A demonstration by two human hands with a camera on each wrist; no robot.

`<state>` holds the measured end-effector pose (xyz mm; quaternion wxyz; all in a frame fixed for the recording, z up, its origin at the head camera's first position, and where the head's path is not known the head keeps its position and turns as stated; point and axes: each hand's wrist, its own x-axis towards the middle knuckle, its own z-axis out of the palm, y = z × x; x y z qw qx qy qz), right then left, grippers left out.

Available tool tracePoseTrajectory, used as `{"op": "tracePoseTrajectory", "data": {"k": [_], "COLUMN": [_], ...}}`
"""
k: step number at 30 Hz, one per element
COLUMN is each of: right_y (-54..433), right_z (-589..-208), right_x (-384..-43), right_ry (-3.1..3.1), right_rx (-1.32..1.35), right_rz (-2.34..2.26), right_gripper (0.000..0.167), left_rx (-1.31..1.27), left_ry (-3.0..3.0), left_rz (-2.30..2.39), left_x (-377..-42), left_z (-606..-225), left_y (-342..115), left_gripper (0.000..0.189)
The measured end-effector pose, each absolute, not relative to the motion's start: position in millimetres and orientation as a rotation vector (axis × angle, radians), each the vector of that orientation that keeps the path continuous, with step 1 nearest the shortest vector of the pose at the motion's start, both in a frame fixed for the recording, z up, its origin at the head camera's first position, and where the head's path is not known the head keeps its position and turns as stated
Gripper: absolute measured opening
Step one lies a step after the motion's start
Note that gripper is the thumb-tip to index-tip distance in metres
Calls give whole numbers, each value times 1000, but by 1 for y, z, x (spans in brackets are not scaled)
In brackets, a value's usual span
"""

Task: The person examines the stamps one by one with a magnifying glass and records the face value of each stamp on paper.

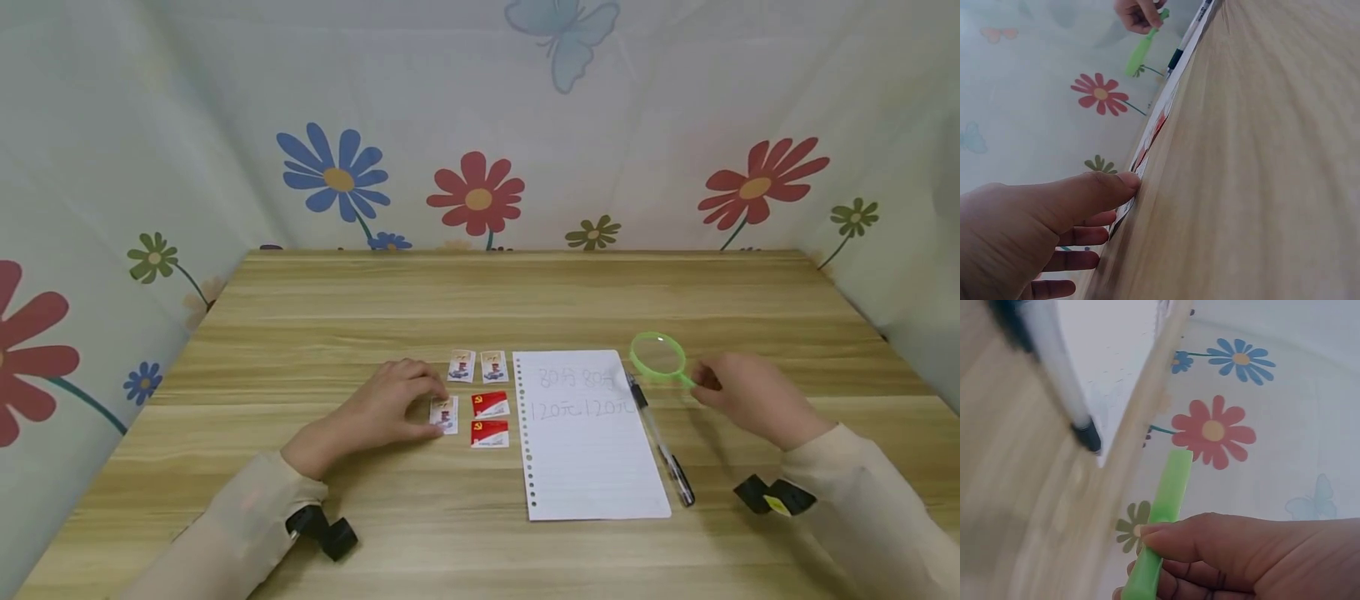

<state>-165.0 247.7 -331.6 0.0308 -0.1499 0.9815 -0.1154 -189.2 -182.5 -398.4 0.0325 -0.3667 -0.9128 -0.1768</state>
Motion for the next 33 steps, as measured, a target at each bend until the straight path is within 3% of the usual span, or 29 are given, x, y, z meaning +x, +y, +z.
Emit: {"op": "tracePoseTrajectory", "data": {"k": [20,33], "right_y": [165,111], "right_z": [-301,-316], "right_x": [-165,-165], "right_ry": [3105,3100], "right_rx": [-790,-1061], "right_rz": [-356,-339], "right_gripper": [10,10], "left_rx": [-1127,-1129], "left_ry": [-2812,-2799], "left_rz": [-545,-562], "left_x": [-189,-189], "left_z": [-398,-400], "left_y": [-183,-184], "left_gripper": [36,36]}}
